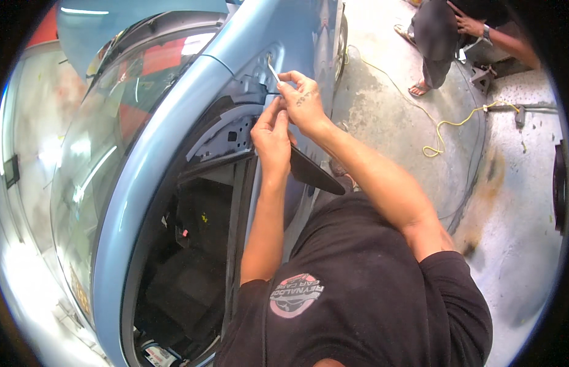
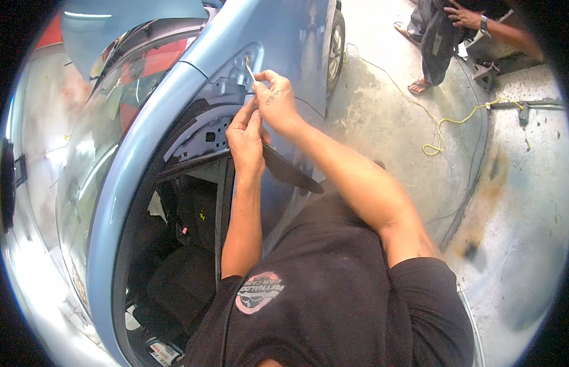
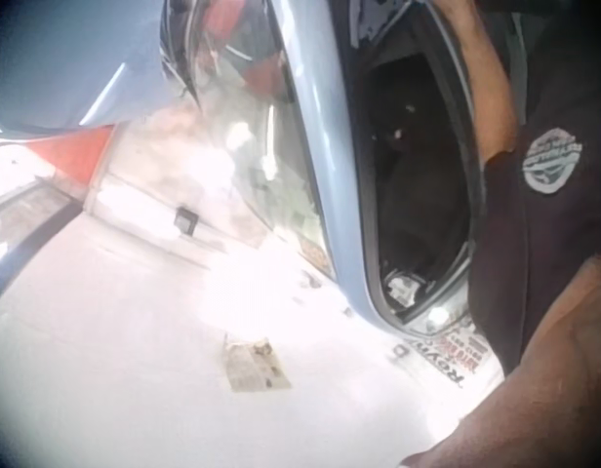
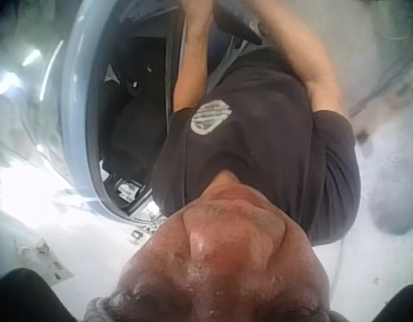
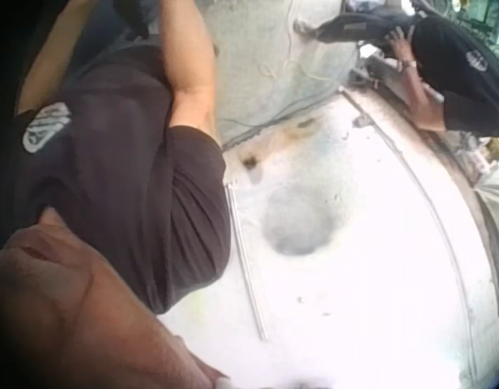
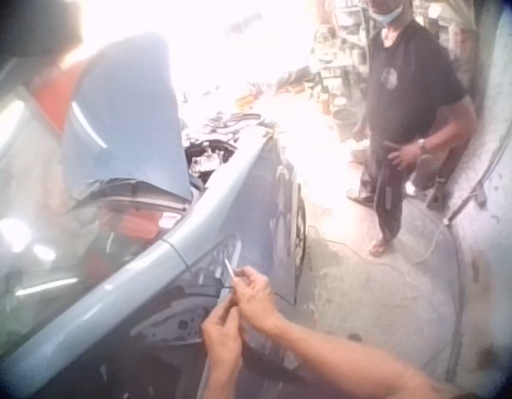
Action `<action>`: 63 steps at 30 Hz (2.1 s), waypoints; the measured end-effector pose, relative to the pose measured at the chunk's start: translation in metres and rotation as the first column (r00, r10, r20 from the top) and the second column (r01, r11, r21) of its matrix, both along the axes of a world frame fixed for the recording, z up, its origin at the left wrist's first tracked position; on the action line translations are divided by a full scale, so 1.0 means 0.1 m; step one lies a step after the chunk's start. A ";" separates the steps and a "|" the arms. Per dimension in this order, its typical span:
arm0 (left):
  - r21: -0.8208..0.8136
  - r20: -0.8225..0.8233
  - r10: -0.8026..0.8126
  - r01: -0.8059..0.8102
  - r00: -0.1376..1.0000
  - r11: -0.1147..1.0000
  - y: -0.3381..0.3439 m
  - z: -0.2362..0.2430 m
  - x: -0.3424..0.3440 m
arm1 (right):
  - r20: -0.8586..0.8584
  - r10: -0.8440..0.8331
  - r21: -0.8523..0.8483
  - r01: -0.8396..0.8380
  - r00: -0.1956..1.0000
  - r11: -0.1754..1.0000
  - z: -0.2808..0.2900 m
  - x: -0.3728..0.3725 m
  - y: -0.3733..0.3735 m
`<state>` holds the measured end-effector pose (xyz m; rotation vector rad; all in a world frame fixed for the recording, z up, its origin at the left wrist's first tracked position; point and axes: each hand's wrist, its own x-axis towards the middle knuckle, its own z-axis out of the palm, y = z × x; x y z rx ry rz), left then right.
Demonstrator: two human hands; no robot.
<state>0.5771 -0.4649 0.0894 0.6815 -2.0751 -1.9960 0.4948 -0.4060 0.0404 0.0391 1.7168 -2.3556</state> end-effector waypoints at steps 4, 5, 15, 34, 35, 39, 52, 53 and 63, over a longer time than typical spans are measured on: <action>0.001 -0.033 0.014 -0.013 0.999 1.000 -0.07 -0.05 0.01 | 0.039 -0.042 -0.086 0.045 0.998 0.995 -0.04 0.05 -0.11; 0.004 -0.024 0.020 -0.020 1.000 1.000 -0.08 -0.05 0.01 | 0.041 -0.060 -0.072 0.063 0.997 0.995 -0.02 0.07 -0.14; -0.034 0.034 -0.029 0.030 0.999 0.999 0.06 0.00 0.02 | -0.005 0.114 -0.028 -0.114 0.993 0.993 -0.05 -0.03 0.16; -0.123 0.032 0.023 -0.019 0.999 0.992 0.05 0.02 0.09 | -0.004 -0.019 -0.091 0.018 1.000 0.996 -0.10 0.01 -0.04; -0.115 0.024 0.028 -0.025 0.999 0.993 0.07 0.03 0.10 | 0.019 -0.024 -0.128 0.026 1.000 0.991 -0.10 0.02 -0.05; -0.097 0.007 0.029 -0.028 1.000 0.995 0.10 0.06 0.13 | 0.116 0.002 -0.282 0.031 0.993 0.959 -0.13 0.04 -0.08; -0.123 0.079 0.002 0.007 0.997 0.992 0.11 0.01 0.35 | -0.081 0.217 0.060 -0.212 0.973 0.975 -0.04 -0.22 0.36; -0.112 0.080 0.017 -0.007 0.997 0.994 0.09 0.02 0.39 | -0.094 0.233 0.088 -0.225 0.968 0.970 -0.03 -0.26 0.37; -0.093 0.142 0.008 0.006 0.990 0.996 0.07 0.06 0.59 | 0.139 0.058 -0.175 -0.033 0.989 0.984 -0.02 0.01 -0.02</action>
